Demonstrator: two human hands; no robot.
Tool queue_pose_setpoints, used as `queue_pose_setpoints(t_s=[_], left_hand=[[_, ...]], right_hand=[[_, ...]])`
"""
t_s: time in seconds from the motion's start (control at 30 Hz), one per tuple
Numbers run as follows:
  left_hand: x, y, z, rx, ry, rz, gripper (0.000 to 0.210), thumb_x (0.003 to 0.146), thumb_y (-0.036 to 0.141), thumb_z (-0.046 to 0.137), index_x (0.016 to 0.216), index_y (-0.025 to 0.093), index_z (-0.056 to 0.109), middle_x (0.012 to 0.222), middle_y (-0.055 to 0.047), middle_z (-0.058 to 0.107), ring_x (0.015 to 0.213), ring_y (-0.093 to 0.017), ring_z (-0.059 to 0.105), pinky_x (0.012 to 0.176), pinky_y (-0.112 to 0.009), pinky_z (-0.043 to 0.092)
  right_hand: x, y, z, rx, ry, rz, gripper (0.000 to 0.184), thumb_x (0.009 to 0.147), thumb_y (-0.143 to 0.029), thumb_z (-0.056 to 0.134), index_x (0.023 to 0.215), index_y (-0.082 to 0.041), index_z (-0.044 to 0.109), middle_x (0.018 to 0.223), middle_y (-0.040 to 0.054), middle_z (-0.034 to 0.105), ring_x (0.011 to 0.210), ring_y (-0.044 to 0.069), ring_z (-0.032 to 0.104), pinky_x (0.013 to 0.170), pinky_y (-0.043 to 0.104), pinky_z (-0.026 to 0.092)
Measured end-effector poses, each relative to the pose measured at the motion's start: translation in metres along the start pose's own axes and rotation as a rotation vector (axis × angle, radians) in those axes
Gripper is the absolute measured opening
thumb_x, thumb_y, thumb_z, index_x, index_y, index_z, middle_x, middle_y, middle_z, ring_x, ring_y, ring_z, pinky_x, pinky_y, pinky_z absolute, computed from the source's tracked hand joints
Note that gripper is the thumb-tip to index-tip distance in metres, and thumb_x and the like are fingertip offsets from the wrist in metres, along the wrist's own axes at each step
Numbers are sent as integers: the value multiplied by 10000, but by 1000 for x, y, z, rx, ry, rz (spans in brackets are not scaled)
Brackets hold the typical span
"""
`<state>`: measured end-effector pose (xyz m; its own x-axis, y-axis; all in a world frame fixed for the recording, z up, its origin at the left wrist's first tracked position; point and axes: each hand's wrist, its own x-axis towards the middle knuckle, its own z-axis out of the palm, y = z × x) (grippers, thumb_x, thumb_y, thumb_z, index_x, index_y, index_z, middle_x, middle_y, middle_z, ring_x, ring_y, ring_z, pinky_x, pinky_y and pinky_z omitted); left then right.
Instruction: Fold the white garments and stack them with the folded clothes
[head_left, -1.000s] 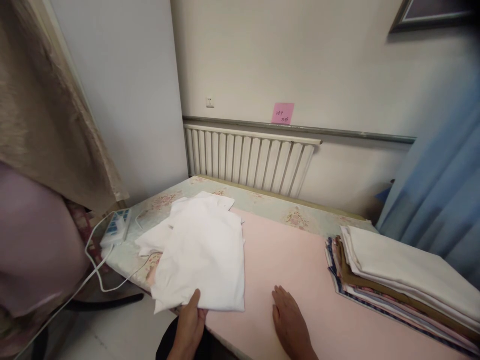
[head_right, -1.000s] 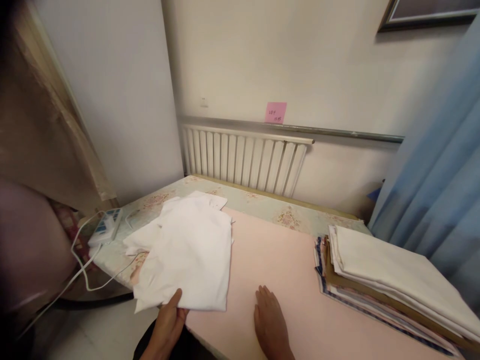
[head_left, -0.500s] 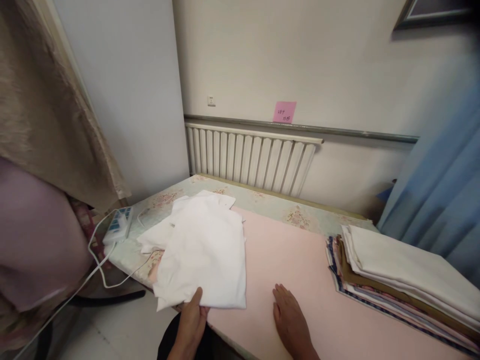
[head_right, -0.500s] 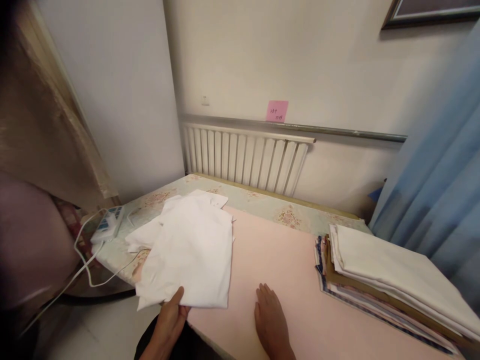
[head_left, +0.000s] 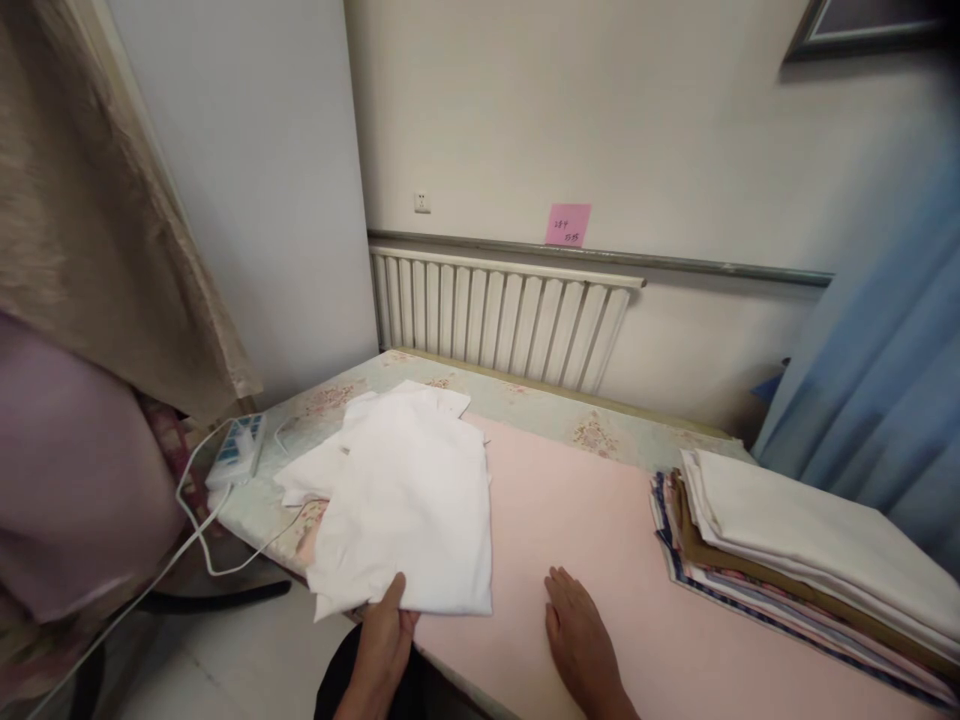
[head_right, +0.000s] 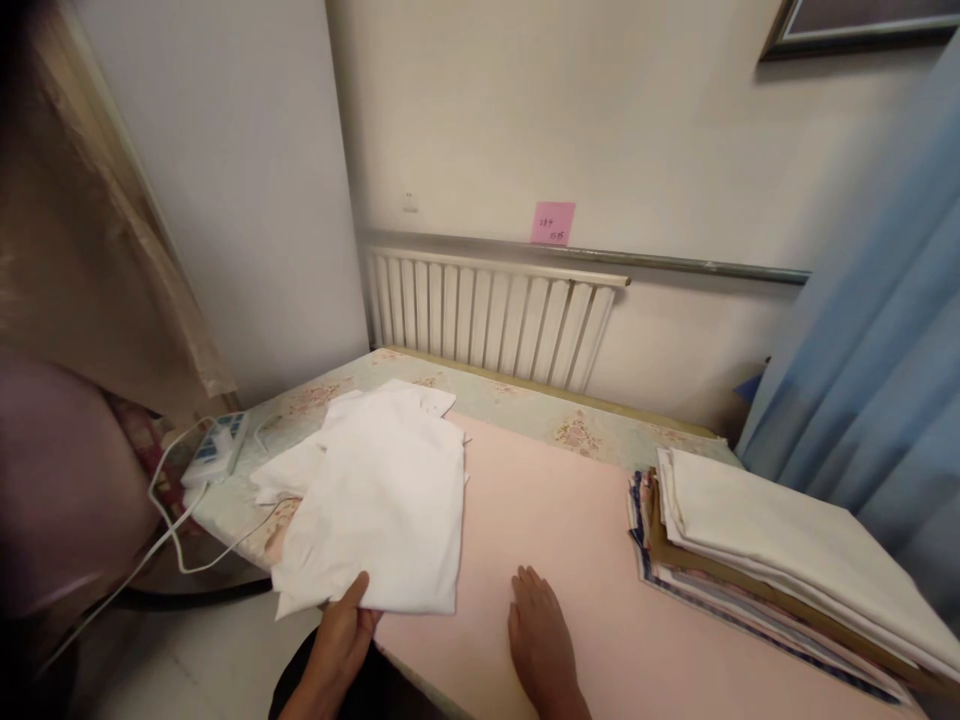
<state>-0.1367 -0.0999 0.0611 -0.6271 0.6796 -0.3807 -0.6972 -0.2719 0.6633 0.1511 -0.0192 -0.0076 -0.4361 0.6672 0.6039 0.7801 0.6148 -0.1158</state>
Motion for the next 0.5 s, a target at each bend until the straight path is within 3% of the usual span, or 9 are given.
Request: queue_pose_setpoints(t_s=[0.5], left_hand=[[-2, 1, 0, -21, -4, -7, 367, 834, 54, 574, 1163, 213, 609, 1089, -57, 695, 934, -135, 675, 902, -334, 533]], right_hand=[[2, -1, -2, -14, -8, 0, 357, 907, -215, 439, 1235, -177, 574, 1284, 95, 598, 1224, 244, 527, 1031, 433, 441]])
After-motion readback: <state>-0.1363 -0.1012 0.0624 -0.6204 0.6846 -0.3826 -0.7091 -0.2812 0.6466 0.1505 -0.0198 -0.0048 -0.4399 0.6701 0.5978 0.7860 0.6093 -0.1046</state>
